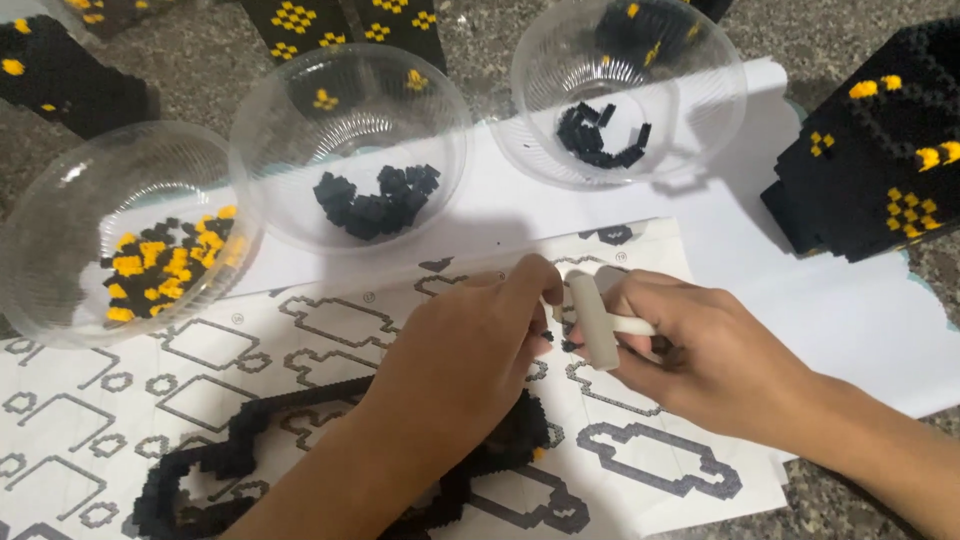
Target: The person assembles a black and yellow plastic model by connecting small pieces according to a printed instruction sheet. They use a white plastic hammer to tap the pieces into place and occasionally adjust the partially built structure.
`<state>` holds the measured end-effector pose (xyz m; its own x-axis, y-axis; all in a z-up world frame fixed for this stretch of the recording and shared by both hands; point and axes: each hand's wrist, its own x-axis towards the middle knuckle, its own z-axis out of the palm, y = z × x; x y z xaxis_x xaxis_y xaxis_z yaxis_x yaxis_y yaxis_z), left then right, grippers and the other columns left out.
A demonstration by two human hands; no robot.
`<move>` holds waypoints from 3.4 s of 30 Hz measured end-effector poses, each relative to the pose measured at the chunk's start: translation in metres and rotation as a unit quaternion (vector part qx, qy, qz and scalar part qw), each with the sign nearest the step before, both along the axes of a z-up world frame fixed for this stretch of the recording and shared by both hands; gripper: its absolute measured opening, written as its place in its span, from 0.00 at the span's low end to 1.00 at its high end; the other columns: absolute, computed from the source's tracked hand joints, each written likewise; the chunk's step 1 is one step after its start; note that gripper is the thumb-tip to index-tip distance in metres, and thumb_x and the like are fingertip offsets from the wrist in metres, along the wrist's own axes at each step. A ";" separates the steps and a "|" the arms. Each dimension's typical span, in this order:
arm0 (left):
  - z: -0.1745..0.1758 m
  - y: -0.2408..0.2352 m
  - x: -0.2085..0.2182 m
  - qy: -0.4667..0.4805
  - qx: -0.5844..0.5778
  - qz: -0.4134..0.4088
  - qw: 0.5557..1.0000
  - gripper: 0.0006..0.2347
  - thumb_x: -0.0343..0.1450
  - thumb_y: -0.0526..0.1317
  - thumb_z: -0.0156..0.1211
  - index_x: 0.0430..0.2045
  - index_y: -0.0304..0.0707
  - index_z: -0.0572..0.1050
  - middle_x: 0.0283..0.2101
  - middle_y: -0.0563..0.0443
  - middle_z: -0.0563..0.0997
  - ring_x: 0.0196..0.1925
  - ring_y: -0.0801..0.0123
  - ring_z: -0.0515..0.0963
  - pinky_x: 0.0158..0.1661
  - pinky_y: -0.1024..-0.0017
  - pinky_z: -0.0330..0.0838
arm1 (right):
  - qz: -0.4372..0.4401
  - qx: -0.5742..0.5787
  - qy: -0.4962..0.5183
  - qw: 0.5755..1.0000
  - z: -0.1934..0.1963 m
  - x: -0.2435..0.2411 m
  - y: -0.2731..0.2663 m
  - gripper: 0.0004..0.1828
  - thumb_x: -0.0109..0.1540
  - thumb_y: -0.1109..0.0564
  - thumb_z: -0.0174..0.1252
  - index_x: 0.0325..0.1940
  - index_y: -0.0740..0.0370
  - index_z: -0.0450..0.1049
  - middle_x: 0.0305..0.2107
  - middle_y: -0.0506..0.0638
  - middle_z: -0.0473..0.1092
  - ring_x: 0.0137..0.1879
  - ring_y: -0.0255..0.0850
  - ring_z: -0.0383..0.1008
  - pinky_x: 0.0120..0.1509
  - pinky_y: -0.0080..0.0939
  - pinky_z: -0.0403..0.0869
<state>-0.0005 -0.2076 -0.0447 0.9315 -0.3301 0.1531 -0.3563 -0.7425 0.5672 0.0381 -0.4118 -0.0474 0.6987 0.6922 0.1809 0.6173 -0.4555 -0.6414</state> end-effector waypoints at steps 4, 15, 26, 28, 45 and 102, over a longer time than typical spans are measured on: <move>0.000 0.001 0.000 0.002 -0.007 -0.010 1.000 0.08 0.64 0.31 0.52 0.32 0.42 0.63 0.25 0.54 0.76 0.25 0.56 0.75 0.19 0.60 0.64 | -0.009 0.001 0.001 1.000 -0.002 -0.001 -0.001 0.07 0.57 0.59 0.58 0.28 0.55 0.66 0.21 0.42 0.67 0.22 0.36 0.59 0.21 0.33 0.60; 0.006 0.002 -0.003 0.042 -0.065 -0.004 0.997 0.10 0.64 0.32 0.59 0.31 0.44 0.65 0.30 0.59 0.82 0.33 0.67 0.83 0.27 0.67 0.69 | 0.007 0.027 0.013 1.000 0.003 -0.003 0.002 0.03 0.56 0.62 0.57 0.29 0.56 0.70 0.29 0.41 0.75 0.32 0.31 0.74 0.20 0.28 0.64; 0.001 0.000 -0.003 0.018 -0.055 0.017 0.998 0.11 0.62 0.34 0.62 0.30 0.46 0.64 0.28 0.64 0.82 0.30 0.70 0.84 0.26 0.68 0.69 | 0.001 0.021 -0.026 0.999 -0.004 -0.001 -0.001 0.10 0.58 0.60 0.58 0.25 0.56 0.63 0.20 0.42 0.62 0.24 0.36 0.57 0.25 0.32 0.59; 0.000 0.000 -0.002 0.017 -0.051 0.019 0.998 0.11 0.62 0.34 0.62 0.30 0.46 0.65 0.28 0.64 0.82 0.29 0.70 0.84 0.25 0.68 0.69 | 0.001 0.019 -0.026 0.999 -0.005 -0.001 -0.002 0.08 0.57 0.60 0.58 0.27 0.56 0.65 0.20 0.42 0.63 0.24 0.36 0.59 0.24 0.32 0.60; -0.001 -0.001 -0.002 -0.007 -0.016 0.017 1.000 0.11 0.63 0.36 0.63 0.31 0.47 0.64 0.28 0.66 0.81 0.29 0.70 0.83 0.22 0.67 0.66 | 0.008 0.011 -0.037 0.999 -0.011 0.001 -0.005 0.14 0.58 0.59 0.58 0.24 0.58 0.58 0.19 0.44 0.59 0.26 0.39 0.59 0.27 0.34 0.60; -0.008 0.000 -0.003 -0.001 -0.080 -0.002 0.997 0.09 0.64 0.28 0.56 0.26 0.41 0.62 0.19 0.54 0.72 0.18 0.66 0.69 0.21 0.69 0.63 | 0.081 -0.129 -0.137 0.979 0.018 0.000 -0.023 0.25 0.58 0.52 0.52 0.60 0.58 0.67 0.21 0.43 0.74 0.24 0.34 0.75 0.32 0.39 0.76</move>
<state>-0.0039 -0.2075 -0.0522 0.9301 -0.3047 0.2050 -0.3595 -0.6415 0.6777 0.0382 -0.4352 -0.0292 0.5259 0.8372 0.1501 0.8273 -0.4625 -0.3190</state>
